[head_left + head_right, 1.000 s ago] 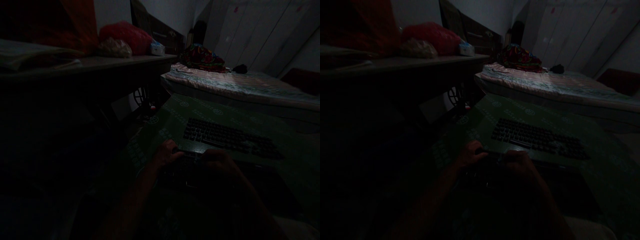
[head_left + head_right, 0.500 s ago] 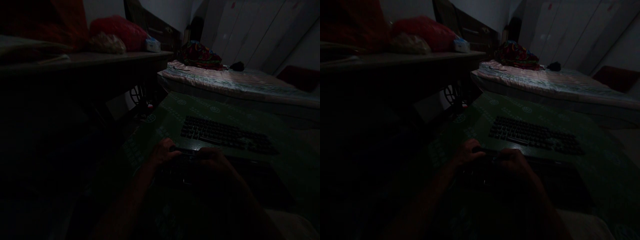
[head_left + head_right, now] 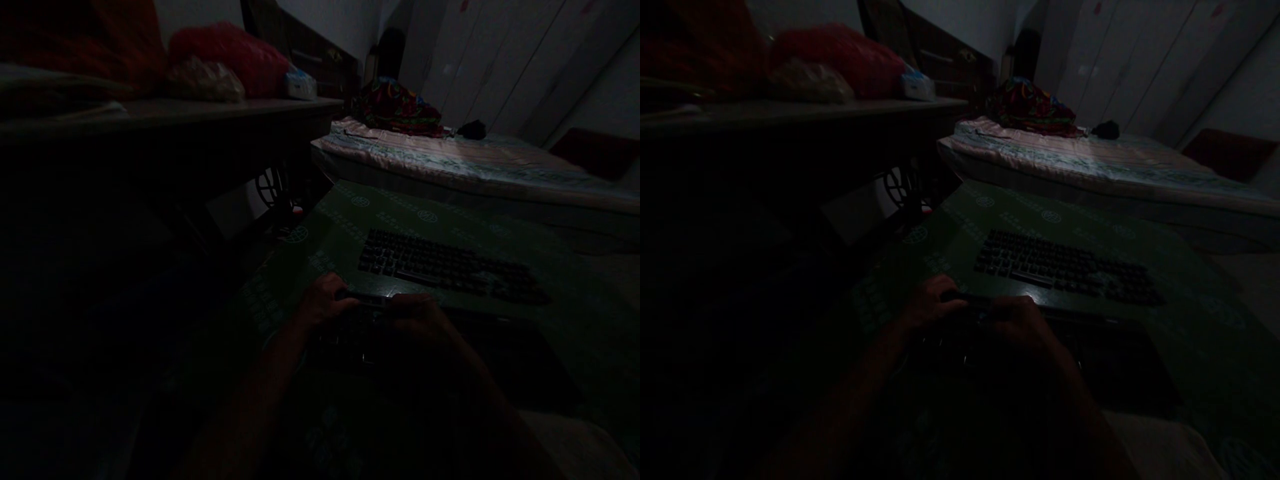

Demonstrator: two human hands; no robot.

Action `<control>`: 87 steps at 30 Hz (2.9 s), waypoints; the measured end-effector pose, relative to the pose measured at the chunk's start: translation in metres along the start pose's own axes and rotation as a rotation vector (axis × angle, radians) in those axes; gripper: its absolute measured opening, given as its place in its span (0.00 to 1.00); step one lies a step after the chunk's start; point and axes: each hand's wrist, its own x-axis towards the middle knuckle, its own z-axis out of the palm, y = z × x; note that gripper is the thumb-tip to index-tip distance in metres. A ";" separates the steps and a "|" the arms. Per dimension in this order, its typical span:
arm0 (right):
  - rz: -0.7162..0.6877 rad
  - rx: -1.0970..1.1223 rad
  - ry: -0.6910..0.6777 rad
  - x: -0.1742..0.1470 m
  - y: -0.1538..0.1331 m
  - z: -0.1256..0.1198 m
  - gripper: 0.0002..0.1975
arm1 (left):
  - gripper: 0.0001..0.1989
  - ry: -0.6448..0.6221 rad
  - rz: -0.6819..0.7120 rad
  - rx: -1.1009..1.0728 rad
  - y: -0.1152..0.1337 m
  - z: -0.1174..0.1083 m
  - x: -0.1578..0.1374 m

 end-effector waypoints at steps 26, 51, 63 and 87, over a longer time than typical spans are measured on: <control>-0.065 -0.005 0.078 0.004 0.000 0.010 0.03 | 0.12 -0.012 -0.010 -0.018 -0.001 0.003 0.000; -0.063 -0.018 -0.021 0.001 0.000 0.010 0.04 | 0.12 -0.012 -0.008 -0.020 0.000 0.002 0.001; -0.265 -0.072 -0.025 0.009 0.007 0.021 0.03 | 0.12 -0.006 -0.006 -0.025 0.001 0.001 0.001; -0.024 0.046 0.005 -0.001 -0.004 0.000 0.02 | 0.12 -0.015 0.008 -0.041 0.000 0.002 0.002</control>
